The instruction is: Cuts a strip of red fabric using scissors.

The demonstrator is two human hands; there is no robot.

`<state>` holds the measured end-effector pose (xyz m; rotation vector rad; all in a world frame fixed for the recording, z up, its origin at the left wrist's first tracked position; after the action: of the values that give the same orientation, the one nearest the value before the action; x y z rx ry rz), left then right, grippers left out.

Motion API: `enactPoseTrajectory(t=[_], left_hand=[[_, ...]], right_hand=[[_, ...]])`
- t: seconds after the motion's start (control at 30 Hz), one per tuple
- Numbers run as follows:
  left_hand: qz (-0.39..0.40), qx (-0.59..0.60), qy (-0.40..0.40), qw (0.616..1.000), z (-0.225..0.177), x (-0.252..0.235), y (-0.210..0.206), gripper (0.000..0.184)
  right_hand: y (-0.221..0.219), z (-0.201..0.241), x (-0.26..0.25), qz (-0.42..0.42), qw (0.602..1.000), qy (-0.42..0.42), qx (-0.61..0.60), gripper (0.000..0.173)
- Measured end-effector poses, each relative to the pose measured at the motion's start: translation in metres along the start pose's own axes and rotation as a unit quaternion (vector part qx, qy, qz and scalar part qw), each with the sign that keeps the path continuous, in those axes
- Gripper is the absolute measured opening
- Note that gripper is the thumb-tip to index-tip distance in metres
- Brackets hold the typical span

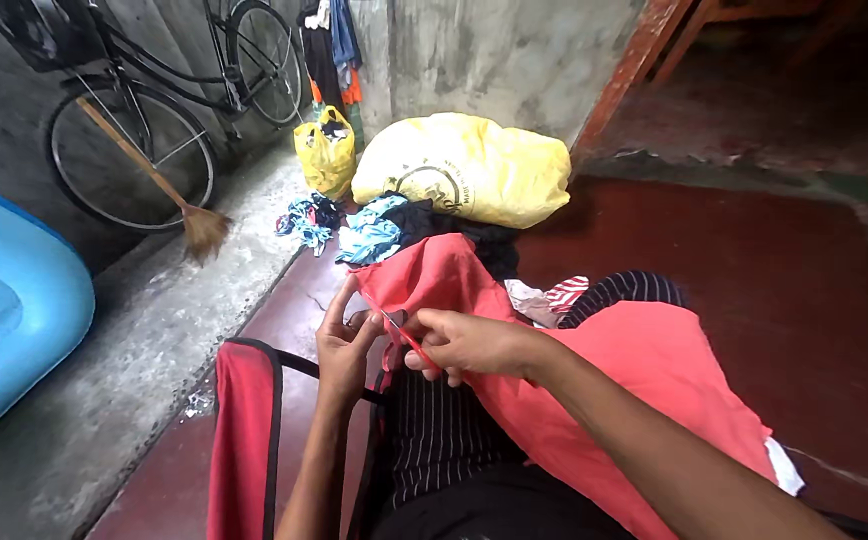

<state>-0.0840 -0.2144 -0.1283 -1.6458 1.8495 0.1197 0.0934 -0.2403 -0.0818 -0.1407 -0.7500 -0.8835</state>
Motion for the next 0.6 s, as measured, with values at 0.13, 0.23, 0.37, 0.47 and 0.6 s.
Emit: enactPoseTrajectory(t=[0.13,0.23,0.37,0.47,0.6], left_hand=[[-0.004,0.008,-0.005,1.0,0.0022,0.0002,0.0015,0.067],[-0.009,0.015,-0.005,1.0,0.0031,0.0011,0.0005,0.067],[-0.008,0.026,-0.004,1.0,0.0031,0.0009,-0.0026,0.067],[-0.008,0.022,-0.006,1.0,0.0032,0.0012,-0.0013,0.067],[-0.006,0.019,-0.005,1.0,0.0028,0.002,0.0,0.066]], right_hand=[[0.0028,-0.0055,-0.0029,0.032,0.998,0.023,-0.039,0.025],[0.0035,-0.0053,-0.0019,0.05,0.998,0.019,-0.038,0.024],[0.0056,-0.0014,-0.0008,0.043,0.999,-0.002,-0.02,0.03],[0.006,-0.0026,-0.0037,0.033,0.999,0.013,-0.028,0.028],[0.0059,-0.0046,-0.0055,0.038,0.999,0.023,-0.03,0.023]])
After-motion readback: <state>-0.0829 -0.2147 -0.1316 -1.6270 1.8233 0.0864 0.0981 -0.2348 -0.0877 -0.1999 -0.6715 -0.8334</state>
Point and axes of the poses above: each hand's wrist, its own x-axis away from the middle knuckle, its own y-axis out of the back of the hand, z = x × y, the point moved 4 cm from there along -x, towards the middle knuckle, and after that the axes turned 15 degrees about -y, right-handed, at the moved point
